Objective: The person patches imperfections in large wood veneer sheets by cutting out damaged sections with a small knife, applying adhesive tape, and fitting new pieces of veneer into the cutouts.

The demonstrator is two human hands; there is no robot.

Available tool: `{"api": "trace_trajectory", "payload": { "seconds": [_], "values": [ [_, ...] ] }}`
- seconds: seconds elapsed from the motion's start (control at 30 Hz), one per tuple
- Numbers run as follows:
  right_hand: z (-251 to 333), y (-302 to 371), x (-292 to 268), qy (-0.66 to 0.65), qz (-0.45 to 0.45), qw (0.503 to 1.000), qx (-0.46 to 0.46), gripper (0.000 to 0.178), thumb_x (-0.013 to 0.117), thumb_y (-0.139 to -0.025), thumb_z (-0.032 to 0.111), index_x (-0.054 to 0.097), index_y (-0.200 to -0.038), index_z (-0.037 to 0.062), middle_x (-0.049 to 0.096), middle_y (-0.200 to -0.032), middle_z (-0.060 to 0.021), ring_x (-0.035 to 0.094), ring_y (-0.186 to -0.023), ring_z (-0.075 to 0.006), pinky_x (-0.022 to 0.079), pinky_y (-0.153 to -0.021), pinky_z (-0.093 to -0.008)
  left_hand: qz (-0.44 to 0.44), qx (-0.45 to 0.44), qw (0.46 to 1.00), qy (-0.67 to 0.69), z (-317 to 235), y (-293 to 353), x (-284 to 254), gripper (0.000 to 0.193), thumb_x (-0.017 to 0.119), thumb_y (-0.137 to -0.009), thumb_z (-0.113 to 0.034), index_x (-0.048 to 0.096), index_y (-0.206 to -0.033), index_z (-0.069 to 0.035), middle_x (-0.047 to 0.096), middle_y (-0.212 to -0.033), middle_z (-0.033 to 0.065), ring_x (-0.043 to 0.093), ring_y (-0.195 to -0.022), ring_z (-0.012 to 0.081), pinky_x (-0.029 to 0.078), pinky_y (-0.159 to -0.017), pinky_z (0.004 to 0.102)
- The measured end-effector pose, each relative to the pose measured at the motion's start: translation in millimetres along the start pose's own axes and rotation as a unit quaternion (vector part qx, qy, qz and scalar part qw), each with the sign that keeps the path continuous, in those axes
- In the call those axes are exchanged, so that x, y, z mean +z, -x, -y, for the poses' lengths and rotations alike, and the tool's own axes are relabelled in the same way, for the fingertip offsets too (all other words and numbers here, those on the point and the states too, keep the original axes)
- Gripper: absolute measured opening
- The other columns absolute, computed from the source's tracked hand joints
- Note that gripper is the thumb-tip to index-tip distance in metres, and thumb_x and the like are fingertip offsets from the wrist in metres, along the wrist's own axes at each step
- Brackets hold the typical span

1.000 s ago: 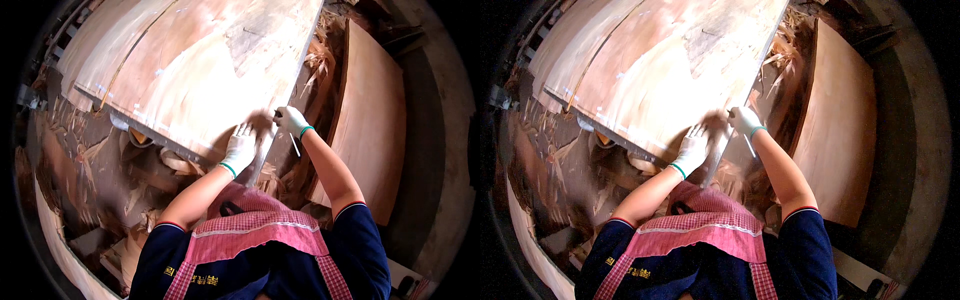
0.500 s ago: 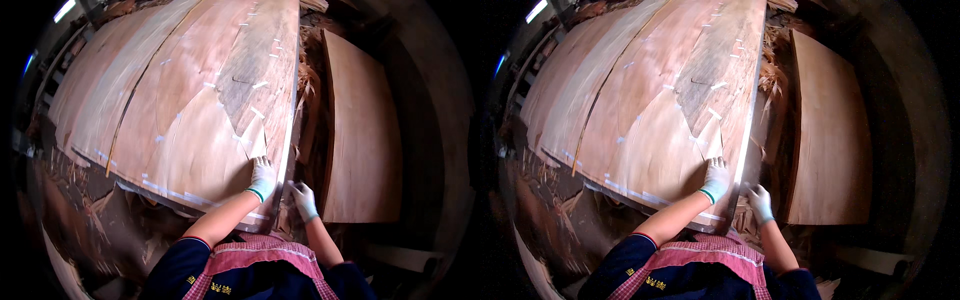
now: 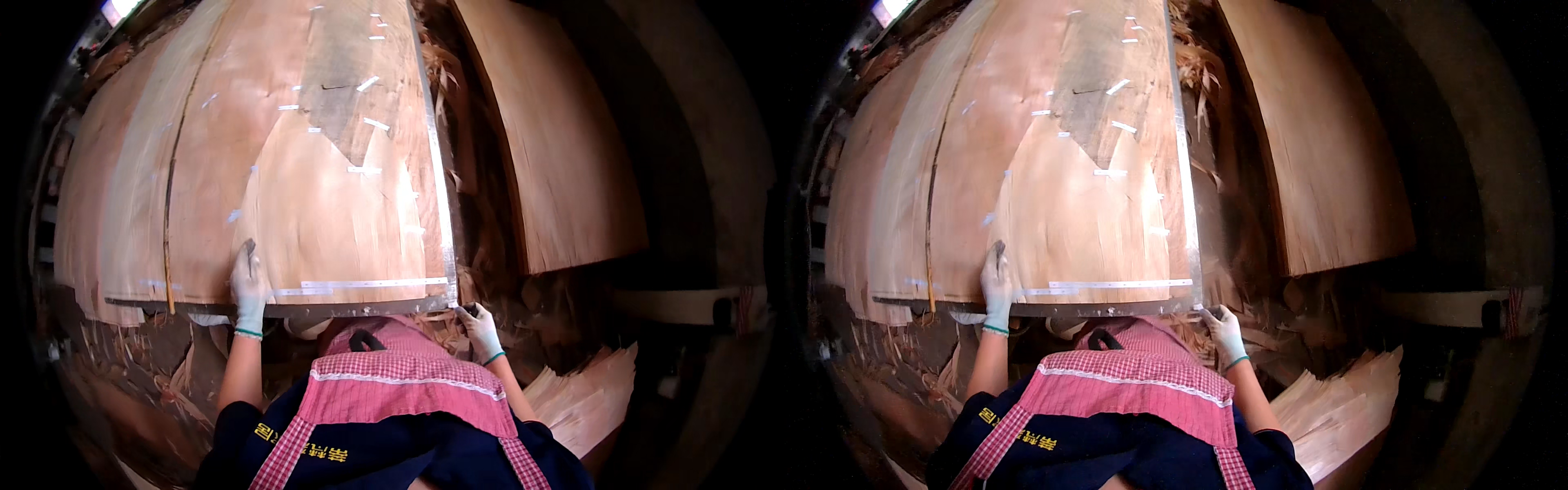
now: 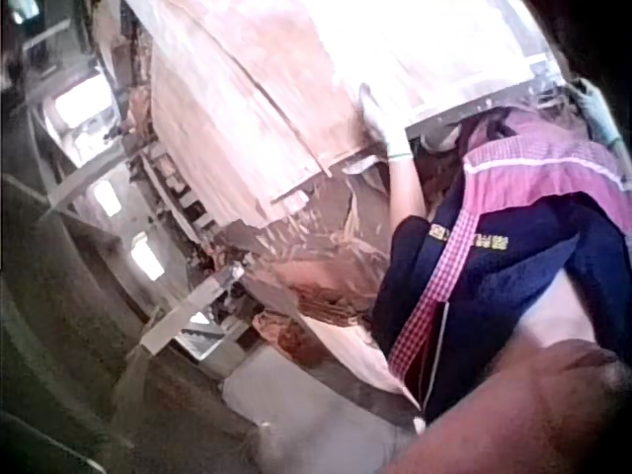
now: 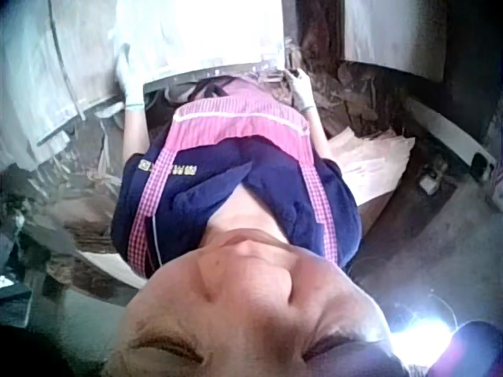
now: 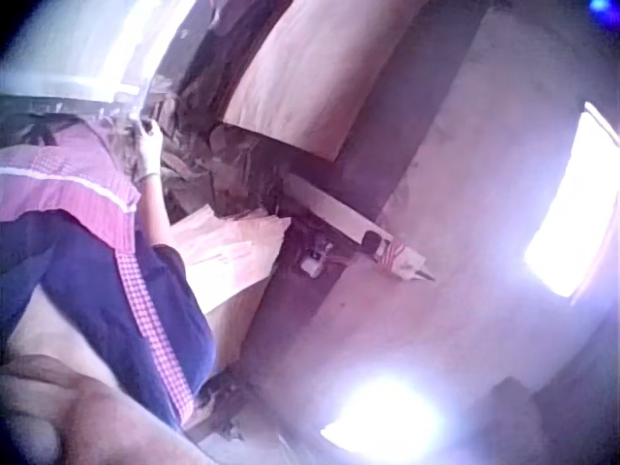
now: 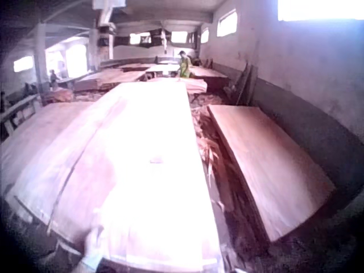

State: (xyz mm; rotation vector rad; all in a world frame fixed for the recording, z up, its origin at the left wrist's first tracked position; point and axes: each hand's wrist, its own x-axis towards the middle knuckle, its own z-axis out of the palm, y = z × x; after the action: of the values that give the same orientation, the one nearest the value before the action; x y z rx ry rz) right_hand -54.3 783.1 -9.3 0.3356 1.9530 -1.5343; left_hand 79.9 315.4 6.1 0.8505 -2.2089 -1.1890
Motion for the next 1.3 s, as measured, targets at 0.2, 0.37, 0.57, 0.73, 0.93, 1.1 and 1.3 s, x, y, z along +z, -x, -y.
{"api": "trace_trajectory", "payload": {
  "seconds": [0.2,0.37,0.57,0.73,0.93,1.1,1.3],
  "values": [
    [5.6,-5.9,20.6,-0.026,-0.019,0.999,0.017,0.019,0.077,-0.082,0.017,0.062,-0.076,0.0066,0.059,-0.067,0.0029,0.048,-0.054,-0.0061,0.037,-0.047,-0.0245,-0.002,-0.001,0.996,-0.085,11.0,95.1,-59.6,0.031,0.047,-0.098,-0.008,0.054,-0.124,0.006,0.061,-0.121,0.0224,0.059,-0.114,0.0302,0.044,-0.099,0.0373],
    [-7.6,-27.2,5.6,0.135,-0.014,0.991,0.002,0.021,0.076,-0.082,0.021,0.067,-0.083,0.0023,0.065,-0.07,-0.0022,0.054,-0.055,-0.0091,0.042,-0.05,-0.0266,-0.033,-0.01,0.997,-0.066,34.2,114.9,-102.4,0.029,0.049,-0.096,-0.005,0.055,-0.122,0.006,0.063,-0.118,0.0191,0.061,-0.111,0.0268,0.046,-0.097,0.0349],
    [-5.6,-24.9,2.9,0.171,-0.032,0.983,0.053,0.025,0.075,-0.083,0.027,0.067,-0.082,0.0039,0.066,-0.07,-0.0036,0.056,-0.053,-0.0132,0.041,-0.047,-0.0276,-0.075,-0.004,0.984,-0.159,59.0,40.5,-147.7,0.033,0.054,-0.094,-0.008,0.054,-0.124,0.004,0.061,-0.121,0.0211,0.058,-0.113,0.0344,0.045,-0.098,0.0391],
    [1.8,-18.9,46.1,0.272,-0.112,0.954,0.062,0.043,0.082,-0.075,0.036,0.065,-0.088,-0.0022,0.063,-0.073,-0.0092,0.054,-0.056,-0.0189,0.043,-0.051,-0.0338,-0.179,-0.036,0.901,-0.393,122.3,-40.1,-235.5,0.053,0.059,-0.091,-0.016,0.039,-0.139,-0.005,0.053,-0.132,0.0236,0.05,-0.122,0.0385,0.04,-0.103,0.0439],
    [-36.9,-3.4,59.5,0.082,-0.505,0.841,-0.174,0.035,0.071,-0.083,0.028,0.061,-0.09,-0.0044,0.065,-0.083,-0.0119,0.058,-0.072,-0.0235,0.047,-0.07,-0.036,-0.009,-0.029,0.881,-0.473,221.2,-89.5,-276.9,0.058,0.058,-0.091,-0.018,0.034,-0.143,-0.01,0.049,-0.136,0.0221,0.046,-0.128,0.0346,0.037,-0.105,0.0459],
    [-138.1,83.7,92.0,0.128,-0.595,0.786,-0.113,0.032,0.057,-0.092,0.029,0.06,-0.1,-0.0009,0.064,-0.086,-0.01,0.058,-0.079,-0.0252,0.046,-0.078,-0.039,0.067,-0.026,0.943,-0.326,202.2,-104.8,-246.7,0.054,0.054,-0.088,-0.01,0.038,-0.139,-0.003,0.051,-0.134,0.0244,0.05,-0.122,0.0407,0.04,-0.102,0.0463],
    [-137.8,103.9,329.6,0.108,-0.089,0.99,-0.027,0.026,0.053,-0.097,0.022,0.059,-0.106,-0.0014,0.064,-0.089,-0.0143,0.06,-0.077,-0.0242,0.049,-0.071,-0.0358,0.026,-0.035,0.993,0.105,252.2,-97.4,-382.3,0.05,0.059,-0.087,-0.01,0.046,-0.133,0.003,0.059,-0.117,0.0153,0.056,-0.105,0.0259,0.048,-0.091,0.0363]
  ]
}}
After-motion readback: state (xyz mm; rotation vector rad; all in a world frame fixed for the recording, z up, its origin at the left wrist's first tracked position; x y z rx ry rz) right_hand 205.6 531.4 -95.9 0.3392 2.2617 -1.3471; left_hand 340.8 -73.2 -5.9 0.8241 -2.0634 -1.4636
